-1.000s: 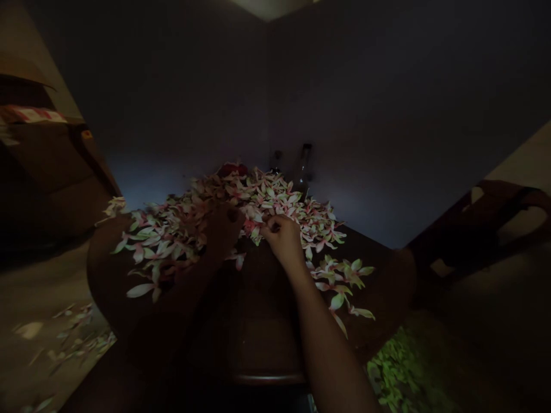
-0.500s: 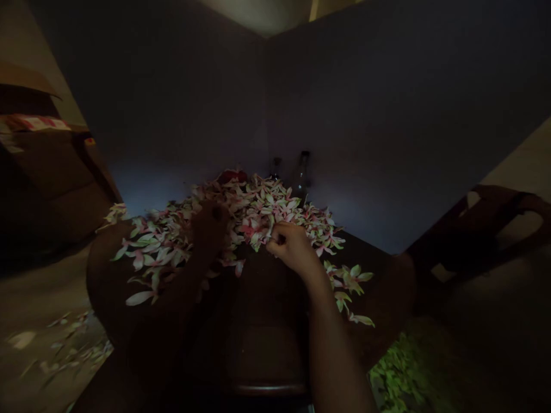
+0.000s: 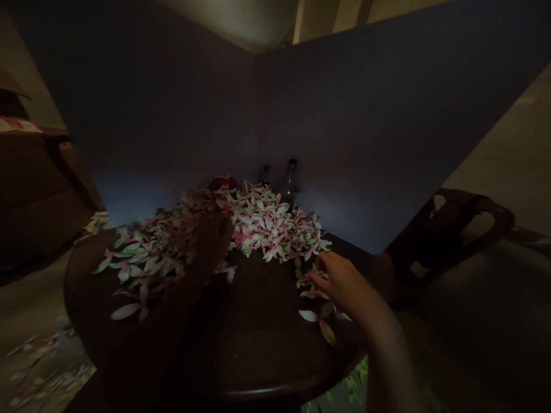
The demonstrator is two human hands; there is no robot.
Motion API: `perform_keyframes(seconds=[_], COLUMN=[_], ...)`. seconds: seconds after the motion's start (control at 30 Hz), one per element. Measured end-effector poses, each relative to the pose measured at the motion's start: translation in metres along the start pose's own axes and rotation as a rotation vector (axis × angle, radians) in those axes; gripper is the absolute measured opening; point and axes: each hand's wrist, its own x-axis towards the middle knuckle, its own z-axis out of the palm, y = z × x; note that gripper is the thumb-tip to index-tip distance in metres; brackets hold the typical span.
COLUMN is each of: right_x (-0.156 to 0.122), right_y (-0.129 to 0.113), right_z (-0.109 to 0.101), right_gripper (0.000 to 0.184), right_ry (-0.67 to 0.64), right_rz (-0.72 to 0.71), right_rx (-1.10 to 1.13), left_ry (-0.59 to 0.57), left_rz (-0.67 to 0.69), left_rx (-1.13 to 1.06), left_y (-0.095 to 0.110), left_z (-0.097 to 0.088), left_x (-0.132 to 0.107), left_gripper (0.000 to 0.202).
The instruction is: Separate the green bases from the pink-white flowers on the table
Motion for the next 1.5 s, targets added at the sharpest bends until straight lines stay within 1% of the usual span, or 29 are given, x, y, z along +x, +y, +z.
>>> perform_keyframes(seconds=[0.07, 0.1, 0.17, 0.23, 0.27, 0.33, 0.37, 0.43, 0.5, 0.57, 0.63, 0.7, 0.77, 0.9, 1.0, 1.07, 1.17, 1.27, 1.37, 1.5], right_x=[0.016, 0.027, 0.051, 0.074, 0.084, 0.096, 0.098, 0.099, 0.097, 0.096, 0.096, 0.095, 0.094, 0.091, 0.089, 0.089, 0.09, 0.092, 0.092, 0.091], right_y=[-0.034, -0.052, -0.081, -0.097, -0.099, -0.093, -0.088, -0.074, -0.061, -0.053, -0.049, -0.049, -0.049, -0.053, -0.054, -0.055, -0.054, -0.053, -0.051, -0.05], right_z=[0.002, 0.007, 0.03, 0.064, 0.083, 0.115, 0.126, 0.138, 0.138, 0.131, 0.125, 0.121, 0.121, 0.124, 0.125, 0.126, 0.128, 0.13, 0.131, 0.128], right_gripper=[0.024, 0.027, 0.029, 0.028, 0.028, 0.03, 0.033, 0.036, 0.033, 0.034, 0.036, 0.035, 0.033, 0.03, 0.034, 0.037, 0.042, 0.043, 0.04, 0.035], right_ry=[0.042, 0.06, 0.123, 0.256, 0.326, 0.395, 0.404, 0.391, 0.379, 0.378, 0.383, 0.364, 0.311, 0.2, 0.141, 0.132, 0.143, 0.159, 0.174, 0.226], right_rz=[-0.064, -0.108, -0.194, -0.21, -0.183, -0.101, -0.064, -0.02, -0.015, -0.023, -0.041, -0.068, -0.102, -0.163, -0.165, -0.158, -0.162, -0.169, -0.182, -0.148], right_rx=[0.093, 0.163, 0.329, 0.49, 0.557, 0.677, 0.724, 0.778, 0.76, 0.704, 0.674, 0.68, 0.686, 0.694, 0.731, 0.732, 0.725, 0.735, 0.744, 0.705], left_ry=[0.01, 0.017, 0.009, -0.046, -0.089, -0.174, -0.212, -0.276, -0.324, -0.356, -0.357, -0.33, -0.314, -0.355, -0.381, -0.394, -0.391, -0.376, -0.37, -0.4], left_rz=[-0.028, -0.04, -0.044, -0.006, 0.027, 0.101, 0.133, 0.175, 0.193, 0.187, 0.161, 0.121, 0.091, 0.062, 0.024, -0.008, -0.041, -0.002, 0.088, 0.201], left_rx=[-0.028, -0.039, -0.051, -0.066, -0.073, -0.077, -0.075, -0.071, -0.096, -0.158, -0.22, -0.251, -0.267, -0.323, -0.355, -0.35, -0.315, -0.282, -0.237, -0.174], left_y=[0.0, 0.0, 0.0, -0.001, -0.001, -0.003, -0.003, -0.002, 0.001, 0.004, 0.007, 0.007, 0.007, 0.004, 0.001, -0.001, -0.002, -0.003, -0.004, -0.002], left_z=[0.0, 0.0, 0.001, 0.004, 0.005, 0.009, 0.011, 0.013, 0.013, 0.013, 0.013, 0.012, 0.011, 0.009, 0.008, 0.008, 0.008, 0.008, 0.009, 0.011], left_x=[0.0, 0.0, -0.001, -0.001, -0.002, -0.003, -0.004, -0.006, -0.007, -0.007, -0.007, -0.006, -0.005, -0.003, -0.002, -0.002, -0.002, -0.002, -0.003, -0.004], left_gripper=[0.014, 0.014, 0.015, 0.016, 0.017, 0.017, 0.018, 0.018, 0.016, 0.016, 0.017, 0.017, 0.014, 0.018, 0.018, 0.018, 0.023, 0.021, 0.016, 0.013])
